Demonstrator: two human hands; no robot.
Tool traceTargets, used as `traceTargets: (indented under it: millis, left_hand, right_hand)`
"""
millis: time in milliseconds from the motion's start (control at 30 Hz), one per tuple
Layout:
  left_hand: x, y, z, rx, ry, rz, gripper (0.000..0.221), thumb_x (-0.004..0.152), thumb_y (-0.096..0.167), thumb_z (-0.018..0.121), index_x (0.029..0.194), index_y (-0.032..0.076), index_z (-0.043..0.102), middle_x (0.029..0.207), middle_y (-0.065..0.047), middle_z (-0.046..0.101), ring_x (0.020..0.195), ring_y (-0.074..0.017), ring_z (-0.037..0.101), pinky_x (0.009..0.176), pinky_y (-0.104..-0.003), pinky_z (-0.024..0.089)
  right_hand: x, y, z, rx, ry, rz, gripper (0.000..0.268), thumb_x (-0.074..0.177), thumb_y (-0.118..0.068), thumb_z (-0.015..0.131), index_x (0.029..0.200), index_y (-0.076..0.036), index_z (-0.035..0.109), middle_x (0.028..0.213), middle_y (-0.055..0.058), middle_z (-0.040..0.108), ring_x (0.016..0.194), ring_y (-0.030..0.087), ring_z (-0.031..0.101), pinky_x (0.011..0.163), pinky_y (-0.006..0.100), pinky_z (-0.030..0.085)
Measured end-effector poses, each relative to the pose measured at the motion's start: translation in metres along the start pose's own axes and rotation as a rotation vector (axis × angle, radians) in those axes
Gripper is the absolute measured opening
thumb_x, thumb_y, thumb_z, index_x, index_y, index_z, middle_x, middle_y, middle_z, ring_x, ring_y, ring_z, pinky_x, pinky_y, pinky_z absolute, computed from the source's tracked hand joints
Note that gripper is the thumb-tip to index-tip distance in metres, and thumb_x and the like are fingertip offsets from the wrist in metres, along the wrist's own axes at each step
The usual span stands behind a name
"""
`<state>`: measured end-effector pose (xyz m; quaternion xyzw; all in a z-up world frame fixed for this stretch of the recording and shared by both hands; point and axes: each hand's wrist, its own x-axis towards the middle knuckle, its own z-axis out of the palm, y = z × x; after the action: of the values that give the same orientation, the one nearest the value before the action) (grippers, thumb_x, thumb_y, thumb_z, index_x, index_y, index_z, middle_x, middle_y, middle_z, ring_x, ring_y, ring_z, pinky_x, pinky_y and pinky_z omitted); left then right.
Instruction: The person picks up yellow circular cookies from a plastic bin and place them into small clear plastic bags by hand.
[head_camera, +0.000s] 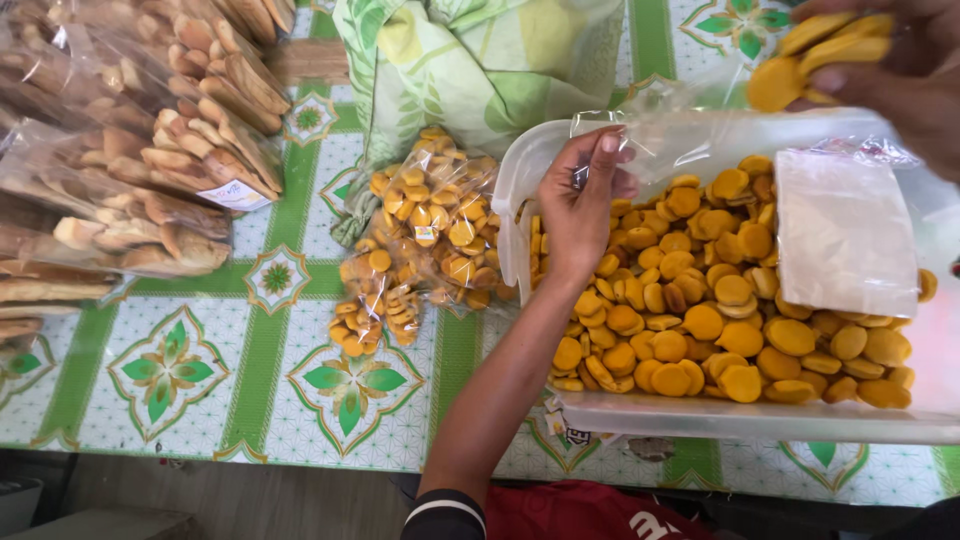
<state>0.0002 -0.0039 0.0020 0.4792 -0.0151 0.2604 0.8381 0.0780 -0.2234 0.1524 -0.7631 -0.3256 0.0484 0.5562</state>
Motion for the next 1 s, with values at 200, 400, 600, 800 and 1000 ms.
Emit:
traceTargets:
  millis: [200,400,600,800,1000]
  left_hand:
    - [-0.011,0.009,0.007,0.016,-0.015,0.097,0.032,0.11,0.027,0.061,0.126,-0.001,0.067,0.103,-0.011,0.072,0.08,-0.0117,0.066,0.073,-0.027,0.059]
    - [-0.004,0.016,0.006,0.003,-0.033,0.163,0.027,0.112,0.021,0.059,0.127,0.0,0.066,0.106,-0.011,0.073,0.081,-0.012,0.069,0.073,-0.025,0.058]
    - [-0.012,0.007,0.008,0.063,0.005,0.193,0.026,0.11,0.006,0.062,0.135,0.0,0.064,0.114,-0.011,0.07,0.092,-0.0116,0.068,0.08,-0.026,0.061]
    - [-0.004,0.007,0.005,-0.012,-0.057,0.341,0.033,0.109,-0.001,0.06,0.14,0.005,0.054,0.122,-0.008,0.065,0.109,-0.0136,0.068,0.096,-0.03,0.064]
    - [-0.011,0.007,0.009,-0.128,-0.067,0.261,0.086,0.097,0.003,0.07,0.163,0.022,0.018,0.118,-0.009,0.068,0.105,-0.0205,0.071,0.098,-0.038,0.062]
  right_hand:
    - [0.007,0.0,0.014,0.027,-0.129,-0.083,0.042,0.101,0.008,0.059,0.142,0.008,0.052,0.133,0.022,0.061,0.12,0.033,0.065,0.104,0.045,0.057]
    - [0.015,0.007,0.004,0.378,-0.001,0.063,0.045,0.096,0.002,0.055,0.141,0.003,0.051,0.135,0.017,0.061,0.121,0.03,0.066,0.099,0.045,0.057]
    - [0.003,0.023,0.017,0.04,-0.023,-0.118,0.038,0.101,0.003,0.058,0.138,0.003,0.053,0.136,0.02,0.059,0.127,0.033,0.064,0.105,0.046,0.053]
    - [-0.028,0.022,0.037,0.145,0.018,0.065,0.037,0.1,0.003,0.058,0.136,0.003,0.053,0.133,0.018,0.06,0.123,0.029,0.065,0.101,0.042,0.055]
    - [-0.025,0.003,0.036,0.152,0.018,0.071,0.036,0.099,0.003,0.059,0.135,0.003,0.053,0.13,0.016,0.061,0.119,0.025,0.067,0.098,0.039,0.058]
